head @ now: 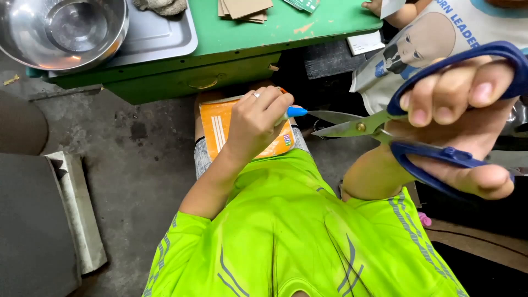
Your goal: The person sits on the floor and applies glue from a small bottle onto a rectangular cardboard piece. They then cap the bottle and hand it to a child who uses scissors to cut the nozzle tip. The person receives the bottle back and continues the task.
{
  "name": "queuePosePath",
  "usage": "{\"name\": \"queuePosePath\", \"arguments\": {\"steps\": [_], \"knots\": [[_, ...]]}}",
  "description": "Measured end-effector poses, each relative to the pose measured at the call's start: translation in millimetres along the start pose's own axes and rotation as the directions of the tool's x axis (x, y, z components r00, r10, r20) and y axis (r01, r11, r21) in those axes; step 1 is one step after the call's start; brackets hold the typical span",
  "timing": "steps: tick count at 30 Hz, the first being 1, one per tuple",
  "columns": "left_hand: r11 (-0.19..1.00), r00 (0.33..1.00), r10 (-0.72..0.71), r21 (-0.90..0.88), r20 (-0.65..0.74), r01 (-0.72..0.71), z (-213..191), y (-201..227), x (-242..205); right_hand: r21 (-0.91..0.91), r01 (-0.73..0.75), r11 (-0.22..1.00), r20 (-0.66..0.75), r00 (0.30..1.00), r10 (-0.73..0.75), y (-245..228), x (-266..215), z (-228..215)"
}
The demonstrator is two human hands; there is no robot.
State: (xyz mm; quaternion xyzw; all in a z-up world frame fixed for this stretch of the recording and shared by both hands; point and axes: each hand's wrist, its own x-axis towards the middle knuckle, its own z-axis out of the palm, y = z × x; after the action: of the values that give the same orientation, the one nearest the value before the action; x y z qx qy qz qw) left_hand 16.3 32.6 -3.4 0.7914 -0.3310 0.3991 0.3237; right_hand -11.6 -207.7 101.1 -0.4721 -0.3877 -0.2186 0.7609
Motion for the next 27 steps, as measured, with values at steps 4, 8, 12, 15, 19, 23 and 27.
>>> {"name": "queuePosePath", "arguments": {"steps": [4, 8, 12, 15, 19, 23, 27], "knots": [[0.985, 0.996, -0.071, -0.151, 0.057, 0.079, 9, -2, -8, 0.097, -0.025, 0.995, -0.002, 1.0, 0.026, 1, 1, 4], [0.987, 0.995, -0.103, -0.12, 0.001, 0.103, 10, -1, -5, 0.147, -0.075, 0.986, -0.287, 0.951, 0.115, 3, -7, 26], [0.98, 0.992, -0.109, -0.16, 0.056, 0.117, 15, -4, -10, 0.137, -0.065, 0.988, -0.235, 0.967, 0.096, 9, -10, 12], [0.982, 0.99, -0.092, -0.157, 0.102, 0.108, 18, -5, -15, 0.171, -0.005, 0.985, -0.103, 0.994, 0.023, 17, -3, -2], [0.975, 0.986, -0.082, -0.191, 0.144, 0.109, 24, -6, -19, 0.039, -0.094, 0.995, 0.113, 0.99, 0.089, 16, 1, -23], [0.941, 0.987, -0.13, -0.303, 0.09, 0.152, 23, -1, -15, 0.209, -0.079, 0.975, -0.023, 0.996, 0.086, 27, 5, -13], [0.896, 0.98, -0.175, -0.397, 0.096, 0.199, 25, 2, -14, 0.345, -0.13, 0.93, -0.187, 0.961, 0.204, 26, 0, -4]]}}
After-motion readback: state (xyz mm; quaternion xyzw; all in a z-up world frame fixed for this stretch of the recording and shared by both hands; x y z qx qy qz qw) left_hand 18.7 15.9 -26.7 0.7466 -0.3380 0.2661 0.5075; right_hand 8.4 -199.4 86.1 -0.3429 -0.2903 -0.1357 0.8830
